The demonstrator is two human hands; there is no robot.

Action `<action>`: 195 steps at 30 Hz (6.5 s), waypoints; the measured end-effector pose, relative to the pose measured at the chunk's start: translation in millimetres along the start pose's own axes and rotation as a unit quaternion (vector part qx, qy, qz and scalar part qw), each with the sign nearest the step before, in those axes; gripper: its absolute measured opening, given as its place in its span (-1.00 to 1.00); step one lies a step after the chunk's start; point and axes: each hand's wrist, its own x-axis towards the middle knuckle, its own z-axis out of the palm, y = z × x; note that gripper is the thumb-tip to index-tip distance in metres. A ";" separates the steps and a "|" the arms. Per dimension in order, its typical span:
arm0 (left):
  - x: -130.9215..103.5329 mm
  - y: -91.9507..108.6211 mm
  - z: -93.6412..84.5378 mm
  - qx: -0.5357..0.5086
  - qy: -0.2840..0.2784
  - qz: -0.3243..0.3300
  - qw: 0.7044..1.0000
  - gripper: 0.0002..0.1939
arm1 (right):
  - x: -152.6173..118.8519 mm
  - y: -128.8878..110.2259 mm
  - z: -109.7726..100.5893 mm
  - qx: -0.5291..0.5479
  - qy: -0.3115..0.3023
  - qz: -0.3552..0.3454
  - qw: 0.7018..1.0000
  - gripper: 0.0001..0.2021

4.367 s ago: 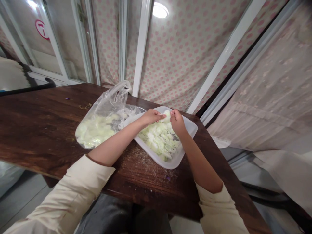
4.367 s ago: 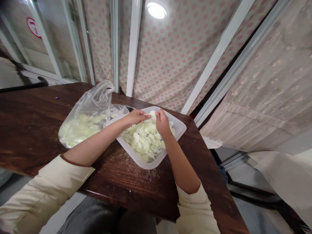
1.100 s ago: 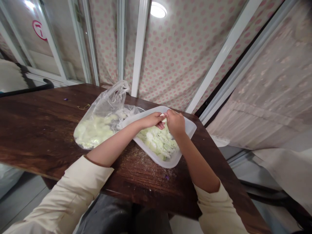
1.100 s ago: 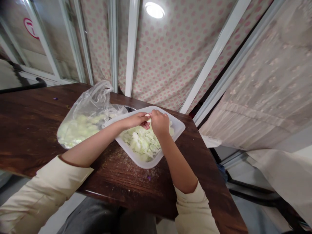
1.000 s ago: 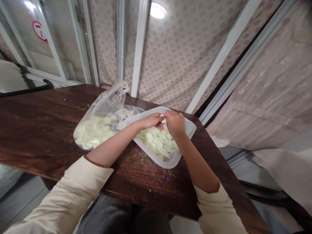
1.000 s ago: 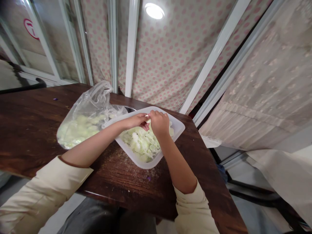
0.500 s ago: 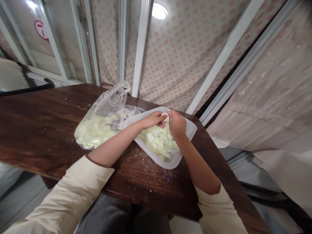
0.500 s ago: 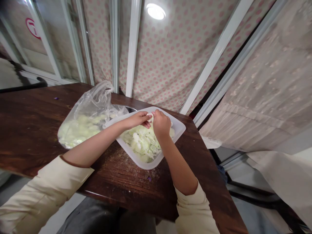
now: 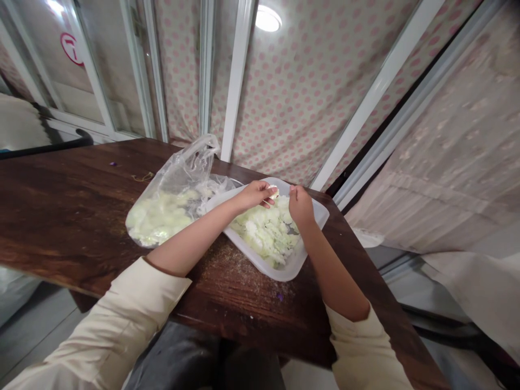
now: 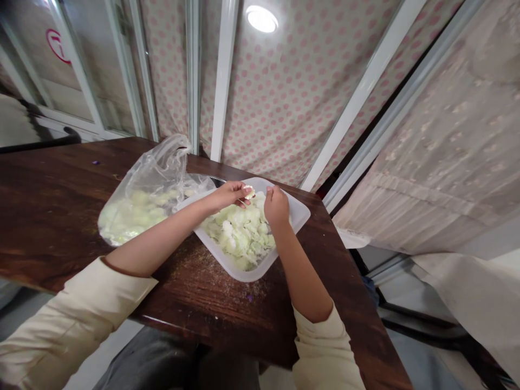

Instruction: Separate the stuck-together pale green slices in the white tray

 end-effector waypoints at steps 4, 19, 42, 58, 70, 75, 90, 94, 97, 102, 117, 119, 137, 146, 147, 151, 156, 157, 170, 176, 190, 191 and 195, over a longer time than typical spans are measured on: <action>-0.7 0.3 -0.2 0.011 0.000 0.008 1.000 -0.79 | -1.2 -4.4 5.0 0.147 -0.055 -0.073 0.985 -0.70; -1.9 2.0 4.6 0.028 -0.060 -0.006 0.998 -0.89 | -6.8 -20.8 -5.2 -0.058 -0.044 -0.103 0.992 -0.73; -2.6 6.4 5.5 -0.010 0.092 0.076 0.993 -0.73 | -11.2 -30.4 -7.2 -0.037 -0.045 -0.076 0.995 -0.71; -1.8 4.1 -0.1 0.021 0.098 0.061 0.993 -0.67 | 2.2 -7.2 2.2 0.278 -0.100 0.007 0.955 -0.59; -4.9 6.6 1.6 0.023 0.086 0.044 0.995 -0.65 | 0.8 -8.0 5.5 0.271 -0.128 -0.011 0.954 -0.69; -3.7 4.7 -1.2 0.001 0.090 0.044 0.995 -0.66 | -0.7 -7.3 3.5 0.206 -0.090 -0.002 0.975 -0.67; -0.6 -0.3 -2.6 -0.026 0.057 -0.012 0.998 -0.75 | 2.1 -2.9 9.6 0.336 -0.210 0.042 0.917 -0.67; 0.6 -2.5 -3.1 -0.024 0.057 -0.046 0.997 -0.78 | 1.6 2.7 7.0 0.231 -0.128 0.038 0.964 -0.63; -1.6 -1.8 -2.6 0.000 0.030 -0.060 0.998 -0.79 | 1.1 4.8 4.4 0.112 -0.076 0.047 0.990 -0.58; -7.1 1.0 -0.3 0.047 -0.023 -0.063 0.997 -0.84 | -3.2 -7.0 3.4 0.139 -0.104 -0.041 0.984 -0.67; -8.0 6.6 3.3 0.037 -0.064 -0.062 0.995 -0.76 | -3.3 -13.5 -5.0 0.043 -0.095 -0.120 0.987 -0.80; -6.8 4.7 2.6 0.033 -0.069 -0.069 0.995 -0.76 | -5.3 -17.8 -6.6 -0.026 -0.083 -0.130 0.988 -0.79; -4.0 2.0 4.0 0.000 -0.047 -0.075 0.996 -0.93 | -10.0 -23.5 -3.8 0.010 -0.076 -0.091 0.993 -0.74; -3.2 5.5 5.3 -0.027 0.036 0.066 0.997 -0.74 | -8.6 -22.7 -1.4 0.092 -0.040 -0.084 0.991 -0.73; -3.2 6.0 5.3 -0.022 0.041 0.068 0.997 -0.74 | -8.8 -23.4 -1.8 0.098 -0.036 -0.089 0.990 -0.72; -2.9 7.0 5.0 -0.002 0.047 0.045 0.998 -0.78 | -8.4 -23.6 -3.0 0.145 -0.035 -0.111 0.982 -0.72; -1.8 4.1 3.2 0.025 0.055 0.062 0.996 -0.80 | -5.5 -19.2 -1.4 0.215 -0.054 -0.118 0.968 -0.74; -1.6 3.6 2.7 0.026 0.055 0.068 0.996 -0.80 | -4.9 -18.3 -0.8 0.227 -0.057 -0.114 0.966 -0.74; -2.8 5.8 3.0 -0.003 0.067 0.085 0.994 -0.73 | -4.8 -20.9 -0.5 0.226 -0.041 -0.066 0.971 -0.80; -5.8 9.7 7.4 -0.052 0.071 0.042 0.995 -0.57 | -5.0 -18.1 0.0 0.152 -0.058 -0.097 0.982 -0.75; -1.7 2.5 1.5 0.013 0.077 -0.020 0.997 -0.76 | 0.2 4.5 5.7 0.090 -0.008 0.012 0.996 -0.76; -1.7 2.3 1.0 0.016 0.081 -0.024 0.996 -0.75 | 0.9 6.3 7.1 0.103 -0.017 0.026 0.994 -0.78; -0.2 -0.1 -2.2 0.015 0.087 -0.012 0.996 -0.68 | 0.5 1.5 9.1 0.192 -0.054 0.016 0.980 -0.70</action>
